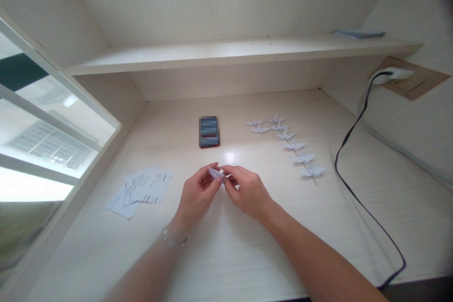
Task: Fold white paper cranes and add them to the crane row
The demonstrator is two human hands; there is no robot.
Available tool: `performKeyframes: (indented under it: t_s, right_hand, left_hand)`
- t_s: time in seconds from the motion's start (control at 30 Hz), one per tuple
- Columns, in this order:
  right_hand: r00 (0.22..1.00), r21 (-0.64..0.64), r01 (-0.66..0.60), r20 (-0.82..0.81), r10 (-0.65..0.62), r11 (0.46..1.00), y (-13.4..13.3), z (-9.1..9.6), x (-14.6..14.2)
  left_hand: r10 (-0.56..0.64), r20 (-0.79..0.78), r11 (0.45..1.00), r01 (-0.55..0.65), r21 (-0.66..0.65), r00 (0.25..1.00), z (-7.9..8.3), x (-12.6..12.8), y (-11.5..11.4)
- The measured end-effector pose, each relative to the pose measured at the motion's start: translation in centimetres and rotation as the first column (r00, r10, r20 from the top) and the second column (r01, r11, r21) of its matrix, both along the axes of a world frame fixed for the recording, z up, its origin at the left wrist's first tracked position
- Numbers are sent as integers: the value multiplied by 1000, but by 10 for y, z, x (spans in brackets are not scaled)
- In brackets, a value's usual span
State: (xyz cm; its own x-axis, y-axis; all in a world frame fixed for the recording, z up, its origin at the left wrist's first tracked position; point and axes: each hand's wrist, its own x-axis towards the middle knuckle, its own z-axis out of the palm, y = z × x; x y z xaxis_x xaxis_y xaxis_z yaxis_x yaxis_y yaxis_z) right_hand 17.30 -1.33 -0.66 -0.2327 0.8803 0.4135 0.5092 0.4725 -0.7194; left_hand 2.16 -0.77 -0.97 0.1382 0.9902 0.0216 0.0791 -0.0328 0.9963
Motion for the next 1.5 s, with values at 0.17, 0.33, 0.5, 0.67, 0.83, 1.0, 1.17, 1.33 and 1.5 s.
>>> performKeyframes:
  t_s: [0.17, 0.33, 0.5, 0.67, 0.83, 1.0, 1.17, 1.33, 1.5]
  right_hand:
    - [999, -60, 53, 2, -53, 997, 0, -2, -3]
    - [994, -53, 94, -52, -97, 994, 1, -3, -4]
    - [991, 53, 84, -106, -79, 995, 2, 2, 0]
    - [996, 75, 59, -71, -54, 995, 0, 3, -1]
    - [997, 78, 59, -61, -54, 995, -1, 2, -2]
    - [996, 89, 89, 17, -91, 992, 1, 0, 0]
    - [983, 122, 115, 131, -131, 986, 0, -2, 0]
    - [957, 102, 179, 212, -197, 979, 2, -5, -4]
    - [954, 94, 241, 159, -253, 966, 3, -6, -7]
  left_hand:
    - [-29, -67, 999, 31, 41, 997, -1, 5, -5]
    - [-58, 62, 998, 58, -8, 996, 4, 4, -5]
    - [34, 387, 979, 47, -199, 921, 8, 0, 2]
    - [93, 463, 956, 50, -289, 881, 6, 2, 4]
    - [76, 467, 962, 57, -265, 881, 6, 3, 2]
    - [2, 312, 988, 46, -148, 950, 7, 3, -2]
    - [25, -68, 1000, -24, 18, 997, 9, 9, -9]
    - [151, -375, 979, -85, 185, 915, 9, 11, -11]
    - [224, -469, 959, -106, 264, 854, 8, 12, -12]
